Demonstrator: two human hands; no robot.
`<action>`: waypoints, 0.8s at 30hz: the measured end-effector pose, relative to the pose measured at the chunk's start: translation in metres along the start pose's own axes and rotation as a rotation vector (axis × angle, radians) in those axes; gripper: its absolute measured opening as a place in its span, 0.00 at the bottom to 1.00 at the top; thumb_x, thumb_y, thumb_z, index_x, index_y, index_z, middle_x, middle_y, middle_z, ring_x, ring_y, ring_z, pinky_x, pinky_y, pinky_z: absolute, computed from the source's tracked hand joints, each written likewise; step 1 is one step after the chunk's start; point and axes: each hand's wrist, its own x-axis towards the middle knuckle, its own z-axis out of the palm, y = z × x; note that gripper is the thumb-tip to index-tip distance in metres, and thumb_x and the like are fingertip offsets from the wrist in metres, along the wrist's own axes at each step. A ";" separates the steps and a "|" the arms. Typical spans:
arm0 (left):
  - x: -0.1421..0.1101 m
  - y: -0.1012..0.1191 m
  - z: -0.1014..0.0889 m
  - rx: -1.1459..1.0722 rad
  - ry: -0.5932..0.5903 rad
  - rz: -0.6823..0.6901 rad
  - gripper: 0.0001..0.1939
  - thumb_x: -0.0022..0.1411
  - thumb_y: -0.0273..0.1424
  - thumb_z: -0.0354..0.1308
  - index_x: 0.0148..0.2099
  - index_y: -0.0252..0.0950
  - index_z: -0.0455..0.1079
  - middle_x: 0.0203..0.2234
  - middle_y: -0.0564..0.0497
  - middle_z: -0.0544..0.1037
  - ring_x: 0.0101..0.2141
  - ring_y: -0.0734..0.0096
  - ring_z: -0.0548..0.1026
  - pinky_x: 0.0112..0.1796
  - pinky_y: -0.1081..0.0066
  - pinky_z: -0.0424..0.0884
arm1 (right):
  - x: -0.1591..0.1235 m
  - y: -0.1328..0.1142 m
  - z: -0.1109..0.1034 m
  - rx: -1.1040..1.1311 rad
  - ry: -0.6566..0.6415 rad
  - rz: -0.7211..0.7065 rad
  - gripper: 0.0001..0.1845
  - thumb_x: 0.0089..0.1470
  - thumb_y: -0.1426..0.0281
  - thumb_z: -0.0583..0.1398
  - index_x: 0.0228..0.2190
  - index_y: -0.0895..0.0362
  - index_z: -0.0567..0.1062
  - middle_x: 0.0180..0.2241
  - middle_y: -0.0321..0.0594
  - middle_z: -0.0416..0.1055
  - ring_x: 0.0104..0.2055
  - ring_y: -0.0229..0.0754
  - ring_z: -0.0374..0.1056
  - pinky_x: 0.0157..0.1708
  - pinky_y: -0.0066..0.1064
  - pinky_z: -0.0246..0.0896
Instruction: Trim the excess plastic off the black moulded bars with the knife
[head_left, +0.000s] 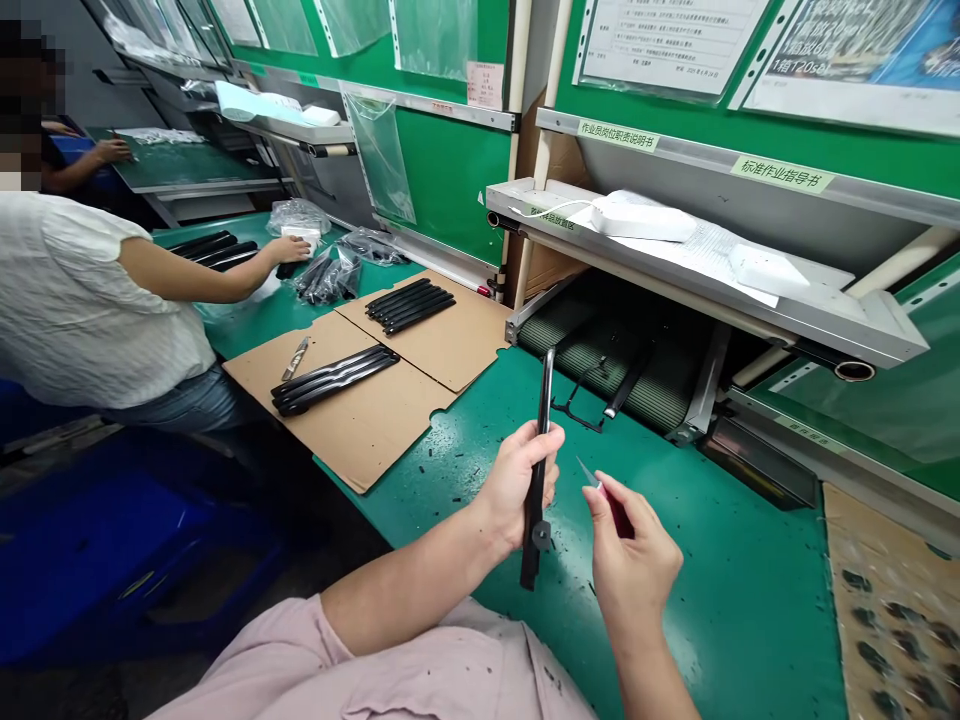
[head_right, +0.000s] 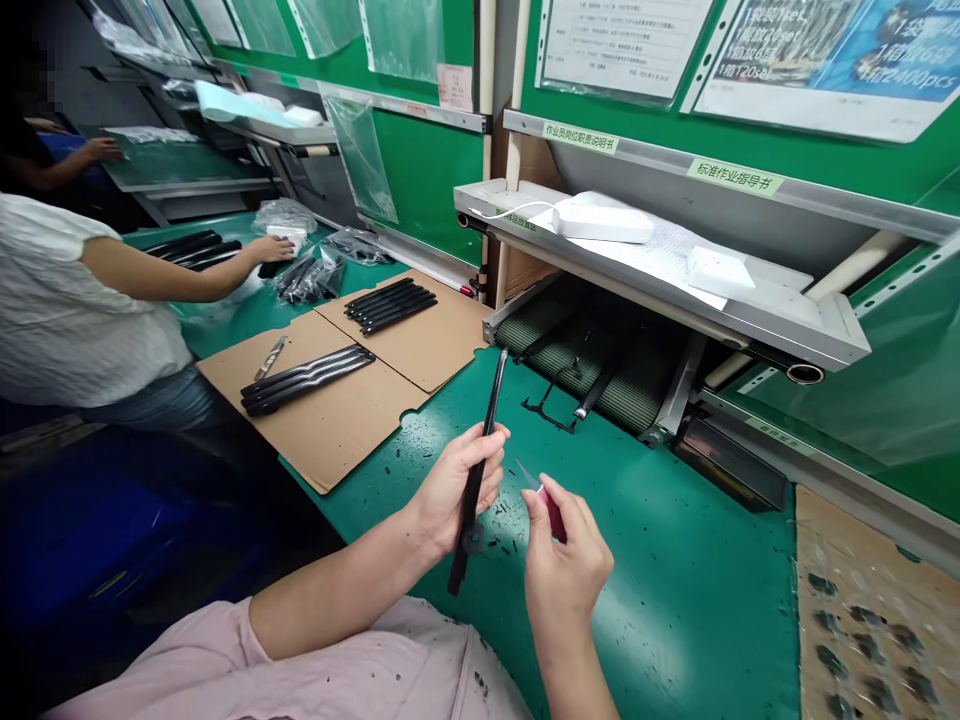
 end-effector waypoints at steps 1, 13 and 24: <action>0.000 -0.002 0.001 -0.012 0.023 0.030 0.12 0.57 0.35 0.62 0.36 0.39 0.60 0.14 0.65 0.49 0.13 0.83 0.47 0.13 0.79 0.43 | 0.003 -0.001 0.001 0.040 -0.102 0.073 0.14 0.58 0.60 0.60 0.37 0.57 0.79 0.32 0.40 0.76 0.31 0.40 0.69 0.31 0.29 0.63; -0.007 0.002 -0.008 0.164 -0.206 0.293 0.06 0.54 0.29 0.64 0.29 0.35 0.71 0.31 0.48 0.77 0.42 0.59 0.75 0.48 0.60 0.69 | 0.069 -0.014 -0.036 -0.082 -0.409 0.061 0.19 0.60 0.53 0.55 0.36 0.53 0.78 0.29 0.36 0.69 0.28 0.39 0.63 0.27 0.30 0.55; -0.003 -0.008 -0.012 0.320 -0.043 0.861 0.05 0.59 0.25 0.60 0.31 0.37 0.72 0.36 0.49 0.77 0.48 0.57 0.75 0.54 0.51 0.67 | 0.019 -0.003 0.008 0.120 -0.096 0.057 0.17 0.59 0.59 0.59 0.45 0.54 0.78 0.32 0.39 0.72 0.28 0.38 0.67 0.25 0.28 0.62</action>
